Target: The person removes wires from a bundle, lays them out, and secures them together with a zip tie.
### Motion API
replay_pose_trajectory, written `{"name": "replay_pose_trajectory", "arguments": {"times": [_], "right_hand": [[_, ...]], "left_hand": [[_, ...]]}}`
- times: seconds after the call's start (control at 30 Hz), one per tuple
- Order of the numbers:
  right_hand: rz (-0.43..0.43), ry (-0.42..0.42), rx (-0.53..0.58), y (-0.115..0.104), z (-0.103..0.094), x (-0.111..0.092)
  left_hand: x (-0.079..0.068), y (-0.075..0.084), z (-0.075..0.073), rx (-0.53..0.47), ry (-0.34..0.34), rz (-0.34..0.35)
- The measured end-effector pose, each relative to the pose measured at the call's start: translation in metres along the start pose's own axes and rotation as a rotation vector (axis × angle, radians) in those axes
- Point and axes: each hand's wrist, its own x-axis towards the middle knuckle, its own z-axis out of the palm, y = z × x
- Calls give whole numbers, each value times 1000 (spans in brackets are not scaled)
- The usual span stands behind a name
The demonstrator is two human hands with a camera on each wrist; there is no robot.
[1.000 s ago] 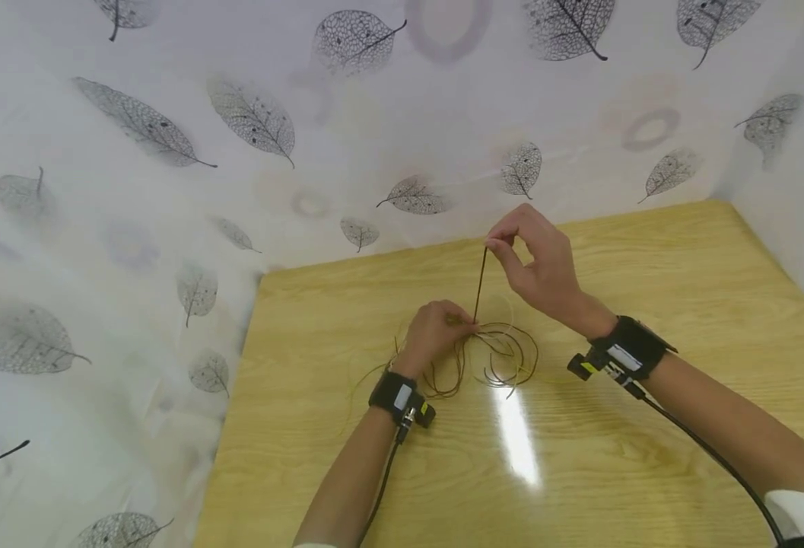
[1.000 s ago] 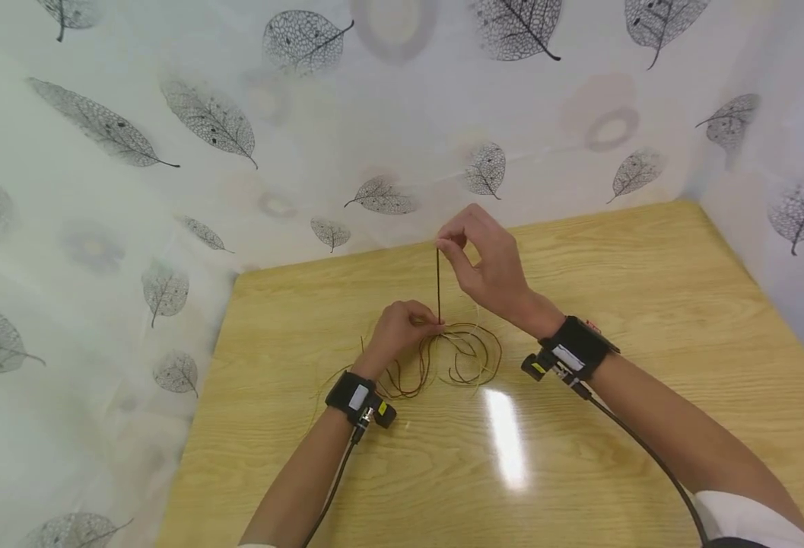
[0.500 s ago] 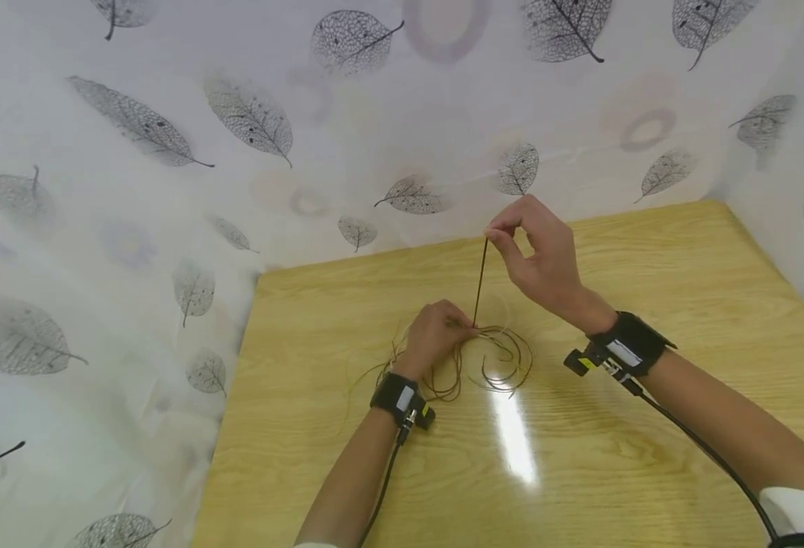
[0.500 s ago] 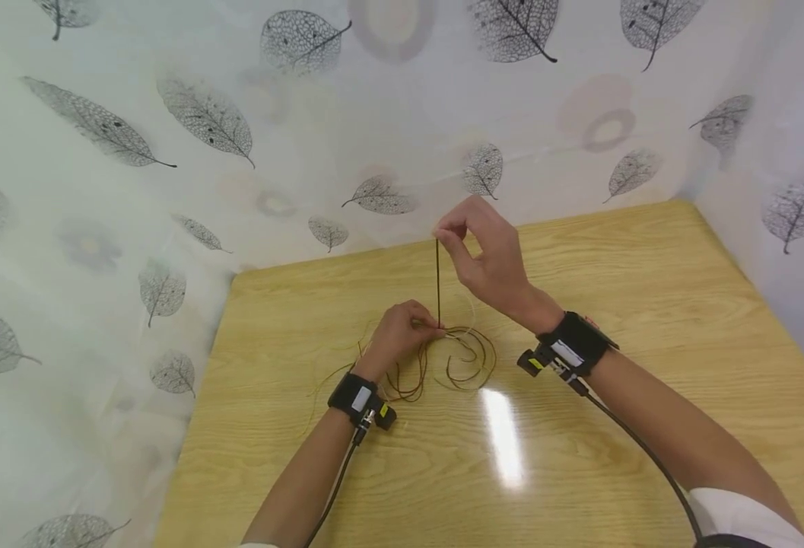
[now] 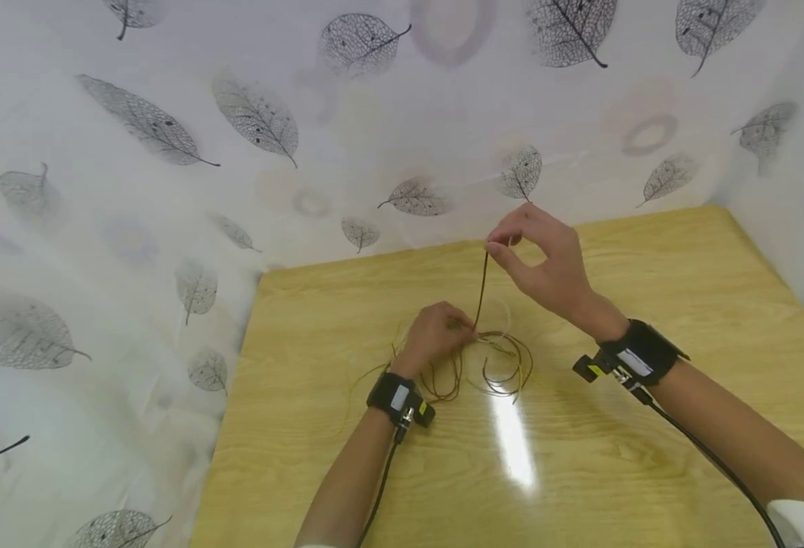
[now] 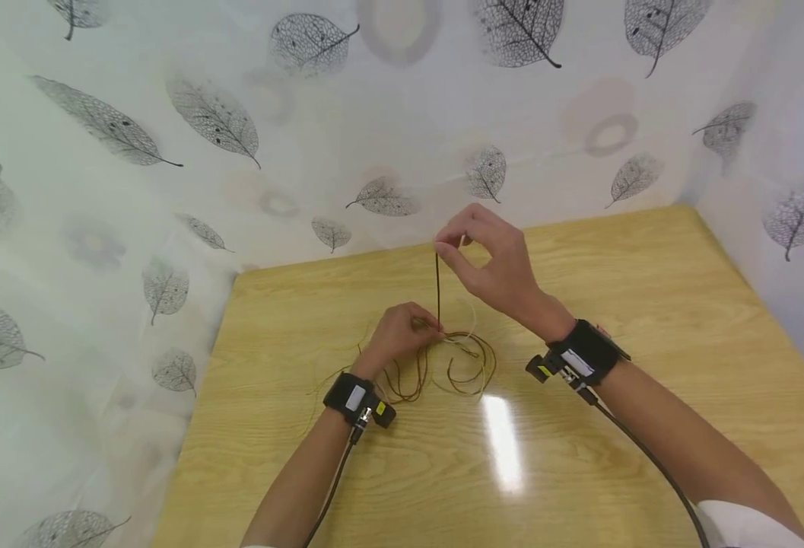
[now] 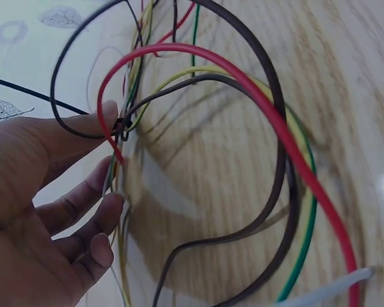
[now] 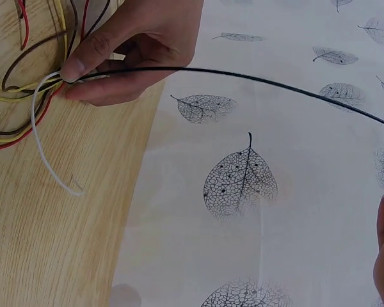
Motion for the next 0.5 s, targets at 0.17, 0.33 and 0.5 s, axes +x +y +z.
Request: {"name": "replay_pose_trajectory", "arguments": {"times": [0.17, 0.33, 0.5], "right_hand": [[-59, 11, 47, -15, -2, 0], [-100, 71, 141, -32, -6, 4], [-65, 76, 111, -28, -18, 0]], "left_hand": [[-2, 1, -6, -18, -30, 33], [-7, 3, -22, -35, -28, 80], [-18, -4, -47, -64, 46, 144]]}}
